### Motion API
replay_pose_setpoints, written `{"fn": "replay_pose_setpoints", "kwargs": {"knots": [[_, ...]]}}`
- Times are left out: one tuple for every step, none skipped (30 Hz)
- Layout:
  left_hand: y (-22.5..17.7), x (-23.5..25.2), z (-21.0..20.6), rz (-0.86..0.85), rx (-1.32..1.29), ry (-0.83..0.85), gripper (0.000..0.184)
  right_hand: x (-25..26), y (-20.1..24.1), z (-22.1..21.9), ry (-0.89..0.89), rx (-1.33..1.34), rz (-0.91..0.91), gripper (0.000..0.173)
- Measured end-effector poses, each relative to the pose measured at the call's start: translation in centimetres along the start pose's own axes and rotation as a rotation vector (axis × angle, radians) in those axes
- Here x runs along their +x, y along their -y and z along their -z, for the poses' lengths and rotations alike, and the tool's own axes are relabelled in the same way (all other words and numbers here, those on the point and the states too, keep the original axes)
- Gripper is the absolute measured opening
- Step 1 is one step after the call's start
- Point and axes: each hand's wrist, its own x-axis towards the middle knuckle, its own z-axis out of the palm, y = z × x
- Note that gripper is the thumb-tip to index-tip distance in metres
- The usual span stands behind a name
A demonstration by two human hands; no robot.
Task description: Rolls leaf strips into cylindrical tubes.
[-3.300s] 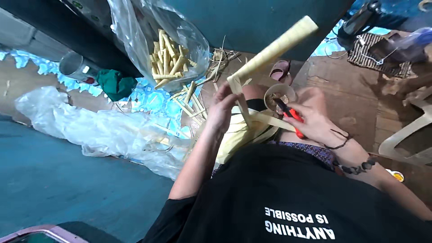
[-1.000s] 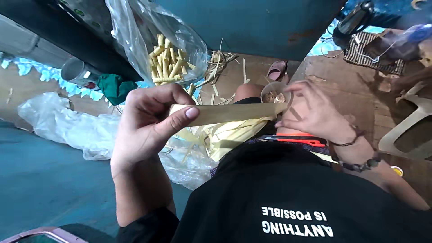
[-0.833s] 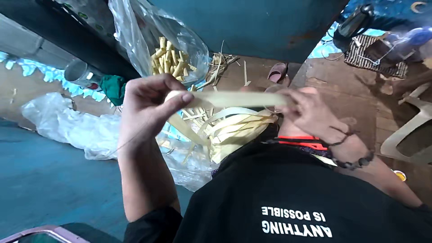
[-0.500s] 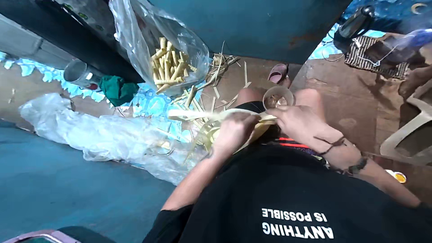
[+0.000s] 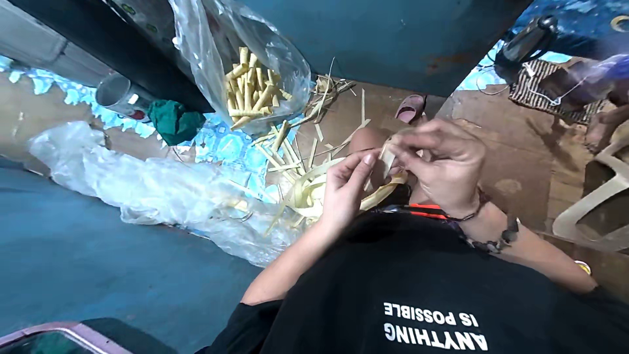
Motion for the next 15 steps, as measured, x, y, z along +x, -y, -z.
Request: {"fn": "replay_pose_setpoints", "kwargs": {"knots": [[-0.2, -0.2, 0.1, 0.015, -0.018, 0.022, 0.031, 0.0, -0.4, 0.3, 0.004, -0.092, 0.125, 0.013], [-0.3, -0.3, 0.1, 0.014, -0.020, 0.025, 0.026, 0.0, -0.7, 0.5, 0.029, -0.161, 0.220, 0.010], [-0.5, -0.3, -0.1, -0.002, -0.006, 0.008, 0.020, 0.0, -0.7, 0.5, 0.068, -0.193, 0.271, 0.008], [-0.6, -0.3, -0.2, -0.019, 0.018, -0.019, 0.017, -0.1, -0.6, 0.5, 0.104, -0.191, 0.272, 0.007], [-0.6, -0.2, -0.3, -0.036, 0.047, -0.044, 0.015, -0.1, -0.4, 0.3, 0.126, -0.164, 0.233, 0.009], [-0.5, -0.1, -0.3, -0.054, 0.075, -0.056, 0.014, 0.0, -0.1, 0.2, 0.127, -0.128, 0.170, 0.013], [-0.2, 0.1, -0.1, -0.076, 0.097, -0.056, 0.013, 0.1, 0.2, 0.3, 0.132, -0.093, 0.092, 0.019], [0.0, 0.1, 0.0, -0.099, 0.112, -0.053, 0.012, 0.2, 0.4, 0.4, 0.144, -0.073, 0.018, 0.022], [0.2, 0.1, 0.0, -0.121, 0.128, -0.050, 0.011, 0.3, 0.6, 0.5, 0.154, -0.070, -0.044, 0.022], [0.3, 0.1, 0.1, -0.143, 0.146, -0.046, 0.010, 0.4, 0.7, 0.4, 0.153, -0.090, -0.089, 0.019], [0.4, 0.1, 0.1, -0.176, 0.187, -0.037, 0.010, 0.3, 0.6, 0.3, 0.147, -0.117, -0.109, 0.015], [0.5, 0.2, 0.2, -0.216, 0.262, -0.021, 0.009, 0.3, 0.5, 0.3, 0.140, -0.142, -0.113, 0.012], [0.4, 0.2, 0.4, -0.257, 0.364, -0.001, 0.010, 0.2, 0.4, 0.2, 0.130, -0.162, -0.108, 0.011], [0.2, 0.2, 0.5, -0.291, 0.466, 0.020, 0.013, 0.1, 0.3, 0.2, 0.119, -0.169, -0.103, 0.010], [0.1, 0.2, 0.6, -0.314, 0.552, 0.034, 0.014, 0.0, 0.2, 0.2, 0.113, -0.158, -0.111, 0.010]]}}
